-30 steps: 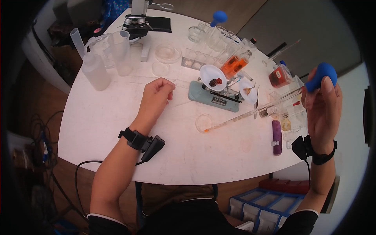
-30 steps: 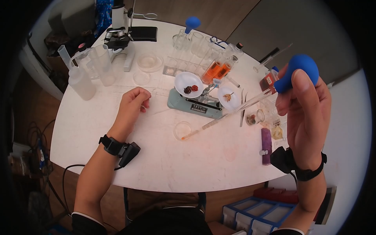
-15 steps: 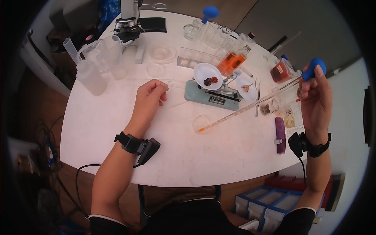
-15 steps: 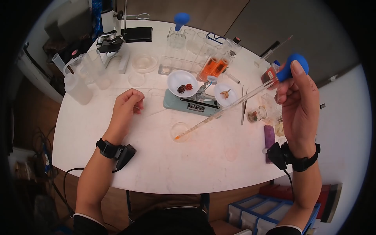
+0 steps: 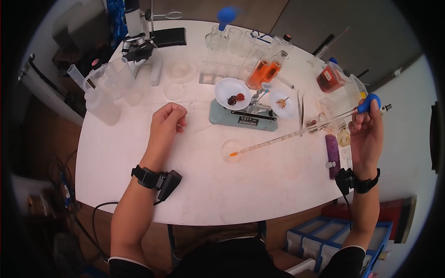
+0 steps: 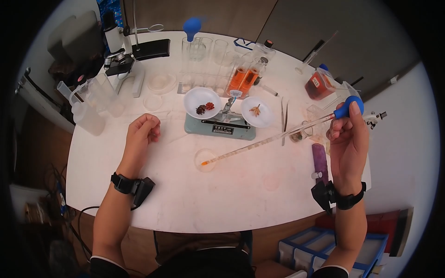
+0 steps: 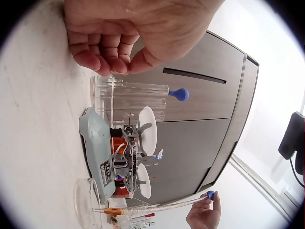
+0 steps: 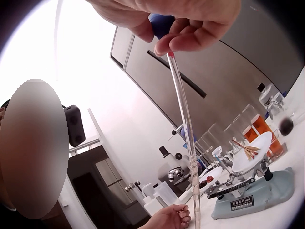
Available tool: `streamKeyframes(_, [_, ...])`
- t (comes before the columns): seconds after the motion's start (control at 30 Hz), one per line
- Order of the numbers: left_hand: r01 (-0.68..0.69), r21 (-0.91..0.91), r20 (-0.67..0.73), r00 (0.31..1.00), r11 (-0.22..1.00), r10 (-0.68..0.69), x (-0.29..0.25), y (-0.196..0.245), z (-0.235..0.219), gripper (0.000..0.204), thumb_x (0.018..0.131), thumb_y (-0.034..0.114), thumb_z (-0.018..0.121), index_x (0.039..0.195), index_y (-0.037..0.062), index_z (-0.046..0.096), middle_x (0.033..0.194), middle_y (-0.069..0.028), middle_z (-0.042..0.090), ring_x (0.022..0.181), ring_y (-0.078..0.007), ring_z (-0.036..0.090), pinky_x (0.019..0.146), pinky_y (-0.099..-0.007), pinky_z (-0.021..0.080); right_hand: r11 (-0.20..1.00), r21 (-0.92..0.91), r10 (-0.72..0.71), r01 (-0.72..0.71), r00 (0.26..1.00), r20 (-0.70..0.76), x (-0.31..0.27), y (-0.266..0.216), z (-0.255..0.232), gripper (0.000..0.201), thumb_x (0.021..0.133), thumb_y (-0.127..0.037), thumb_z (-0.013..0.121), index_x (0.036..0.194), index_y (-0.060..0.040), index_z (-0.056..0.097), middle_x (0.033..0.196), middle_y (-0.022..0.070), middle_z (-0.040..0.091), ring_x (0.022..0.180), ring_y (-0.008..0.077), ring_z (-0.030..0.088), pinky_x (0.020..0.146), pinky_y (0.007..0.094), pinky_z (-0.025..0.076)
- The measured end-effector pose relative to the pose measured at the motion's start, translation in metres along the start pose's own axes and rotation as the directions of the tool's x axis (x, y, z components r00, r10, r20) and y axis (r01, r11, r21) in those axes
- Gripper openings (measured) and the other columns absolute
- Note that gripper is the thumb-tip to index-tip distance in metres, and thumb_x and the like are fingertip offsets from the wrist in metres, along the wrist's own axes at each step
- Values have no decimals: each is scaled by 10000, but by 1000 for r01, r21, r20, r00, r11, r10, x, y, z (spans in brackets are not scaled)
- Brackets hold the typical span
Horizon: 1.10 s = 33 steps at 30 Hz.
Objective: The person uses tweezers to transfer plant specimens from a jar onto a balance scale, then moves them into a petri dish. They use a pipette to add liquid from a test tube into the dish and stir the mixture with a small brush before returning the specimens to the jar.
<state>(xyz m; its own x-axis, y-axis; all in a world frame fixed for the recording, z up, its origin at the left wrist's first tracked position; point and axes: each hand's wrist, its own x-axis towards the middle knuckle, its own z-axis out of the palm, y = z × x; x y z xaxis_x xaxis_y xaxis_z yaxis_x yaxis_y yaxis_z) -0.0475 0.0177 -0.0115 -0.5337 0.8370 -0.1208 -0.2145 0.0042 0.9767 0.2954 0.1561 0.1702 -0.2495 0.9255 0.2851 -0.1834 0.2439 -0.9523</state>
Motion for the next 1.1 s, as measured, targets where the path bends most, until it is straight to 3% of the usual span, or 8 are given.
streamKeyframes(0.4, [5, -10, -9, 1000, 1000, -5, 0, 0, 0, 149, 937, 180, 540, 820, 93, 570, 709, 24, 544, 659, -73, 500, 631, -232, 403, 934, 356, 89, -8, 973, -212, -17, 18, -65, 256, 990, -304, 577, 911, -64, 618, 684, -1, 582, 570, 61, 494, 505, 179, 382])
streamKeyframes(0.83, [-22, -51, -4, 1000, 998, 21, 0, -3, -2, 149, 918, 173, 573, 827, 60, 604, 700, 12, 564, 648, -74, 525, 617, -232, 427, 887, 445, -15, 125, 970, -241, 5, -8, -101, 216, 985, -261, 587, 928, -55, 618, 710, 25, 623, 586, 75, 576, 516, 163, 514])
streamKeyframes(0.97, [-18, -42, -4, 1000, 999, 17, 0, -2, -1, 136, 928, 149, 546, 818, 75, 577, 697, 13, 552, 637, -80, 510, 608, -231, 413, 884, 444, -72, 146, 981, -179, 23, -28, -108, 212, 981, -251, 594, 948, -42, 613, 706, 23, 628, 601, 71, 595, 524, 165, 517])
streamKeyframes(1.1, [-14, -36, -12, 1000, 999, 14, 2, -4, -2, 136, 928, 149, 548, 823, 71, 584, 698, 12, 554, 630, -78, 512, 603, -231, 417, 880, 425, -121, 211, 966, -228, 49, -43, -108, 195, 970, -245, 613, 937, -53, 620, 729, 26, 647, 611, 71, 601, 532, 161, 511])
